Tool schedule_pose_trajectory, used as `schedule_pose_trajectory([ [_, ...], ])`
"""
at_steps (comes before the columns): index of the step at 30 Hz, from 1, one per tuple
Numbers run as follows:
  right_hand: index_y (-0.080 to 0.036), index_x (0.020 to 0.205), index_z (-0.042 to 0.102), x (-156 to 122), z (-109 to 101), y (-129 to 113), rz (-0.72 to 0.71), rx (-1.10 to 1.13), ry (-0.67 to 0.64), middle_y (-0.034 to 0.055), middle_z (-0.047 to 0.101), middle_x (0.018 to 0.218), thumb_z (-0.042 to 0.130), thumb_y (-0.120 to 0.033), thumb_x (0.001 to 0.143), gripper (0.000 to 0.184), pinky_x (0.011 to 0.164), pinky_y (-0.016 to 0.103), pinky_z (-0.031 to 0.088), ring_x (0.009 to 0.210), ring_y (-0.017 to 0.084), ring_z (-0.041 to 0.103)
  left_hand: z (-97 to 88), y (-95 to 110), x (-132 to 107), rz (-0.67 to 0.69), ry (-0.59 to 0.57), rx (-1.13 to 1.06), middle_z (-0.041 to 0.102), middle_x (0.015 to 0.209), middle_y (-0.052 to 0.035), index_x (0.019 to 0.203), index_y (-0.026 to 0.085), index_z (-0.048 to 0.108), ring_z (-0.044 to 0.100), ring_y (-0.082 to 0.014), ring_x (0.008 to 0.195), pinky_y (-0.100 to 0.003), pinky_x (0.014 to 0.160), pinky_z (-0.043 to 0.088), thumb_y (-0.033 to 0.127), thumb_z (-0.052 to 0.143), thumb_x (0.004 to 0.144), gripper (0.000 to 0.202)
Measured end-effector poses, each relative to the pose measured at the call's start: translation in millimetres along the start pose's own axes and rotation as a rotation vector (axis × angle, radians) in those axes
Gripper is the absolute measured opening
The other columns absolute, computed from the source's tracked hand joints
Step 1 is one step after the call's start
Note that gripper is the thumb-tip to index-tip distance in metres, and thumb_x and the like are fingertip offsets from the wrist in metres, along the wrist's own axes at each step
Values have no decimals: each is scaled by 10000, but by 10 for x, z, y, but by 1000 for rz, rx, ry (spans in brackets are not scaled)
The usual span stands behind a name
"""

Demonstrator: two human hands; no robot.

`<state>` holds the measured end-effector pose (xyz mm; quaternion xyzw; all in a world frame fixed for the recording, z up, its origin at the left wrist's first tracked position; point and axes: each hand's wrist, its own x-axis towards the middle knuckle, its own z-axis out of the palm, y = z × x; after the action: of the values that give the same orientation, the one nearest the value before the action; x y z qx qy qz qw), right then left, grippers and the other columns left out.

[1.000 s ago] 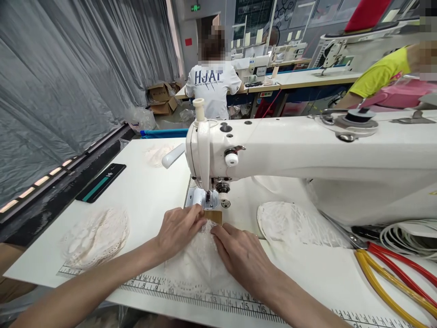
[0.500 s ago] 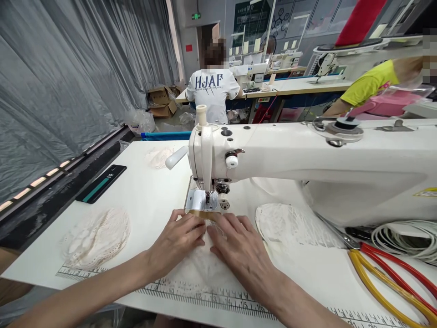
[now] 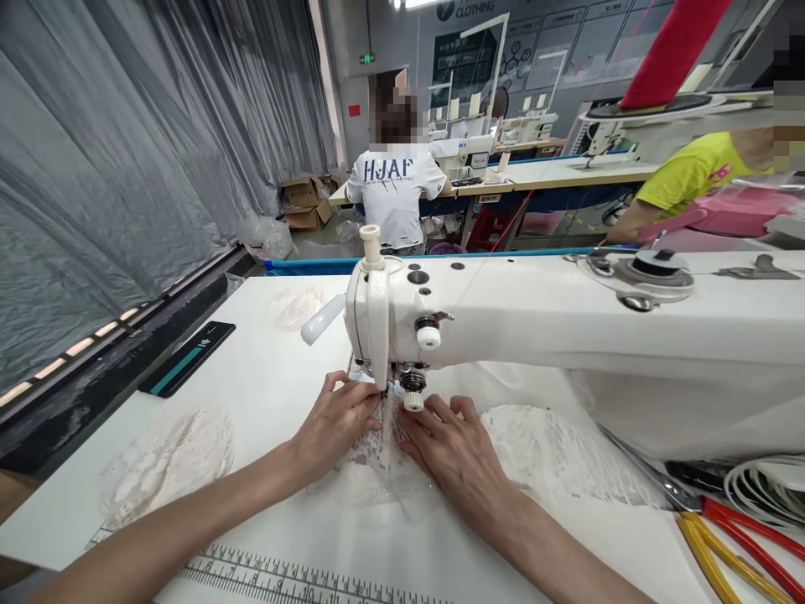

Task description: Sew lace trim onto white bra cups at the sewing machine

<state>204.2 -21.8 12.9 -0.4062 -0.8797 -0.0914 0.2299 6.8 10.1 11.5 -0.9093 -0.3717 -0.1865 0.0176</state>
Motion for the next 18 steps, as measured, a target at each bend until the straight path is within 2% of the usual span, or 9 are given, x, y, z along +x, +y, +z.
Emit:
schedule_pose_trajectory([
  [7,-213,1032,626,23,21,12,31,-22,-32,62,693,855,379,-144,942,272,717,369,309,750,203,570,5,-47,31,-9,-10,-3,624,935,-18,793,163,516,602,-139,834,-366,857,329,142,413,914,161],
  [12,-223,1085,608,-8,-4,-8,38,16,-66,78,679,1008,422,-155,932,250,762,398,321,861,229,569,1,-42,-6,7,35,-10,636,963,-29,859,160,542,602,-142,867,-380,874,317,130,386,923,171],
  [14,-226,1107,595,-41,-53,-24,8,75,-79,80,652,1101,431,-223,943,232,789,422,316,946,249,552,-32,11,-72,23,51,-25,633,1004,-38,875,159,560,595,-147,911,-390,890,304,131,381,926,188],
  [16,-217,1060,609,-79,-122,-49,-61,165,-107,79,633,1141,449,-362,934,250,824,438,307,1034,263,523,-91,95,-162,44,37,-80,634,994,-29,857,166,581,589,-142,912,-391,903,297,170,390,933,205],
  [18,-190,986,618,-114,-187,-83,-137,241,-147,94,630,1137,459,-531,871,394,865,450,295,1102,275,493,-160,193,-250,66,-5,-157,640,904,-12,811,168,591,584,-141,874,-382,905,308,290,441,922,223],
])
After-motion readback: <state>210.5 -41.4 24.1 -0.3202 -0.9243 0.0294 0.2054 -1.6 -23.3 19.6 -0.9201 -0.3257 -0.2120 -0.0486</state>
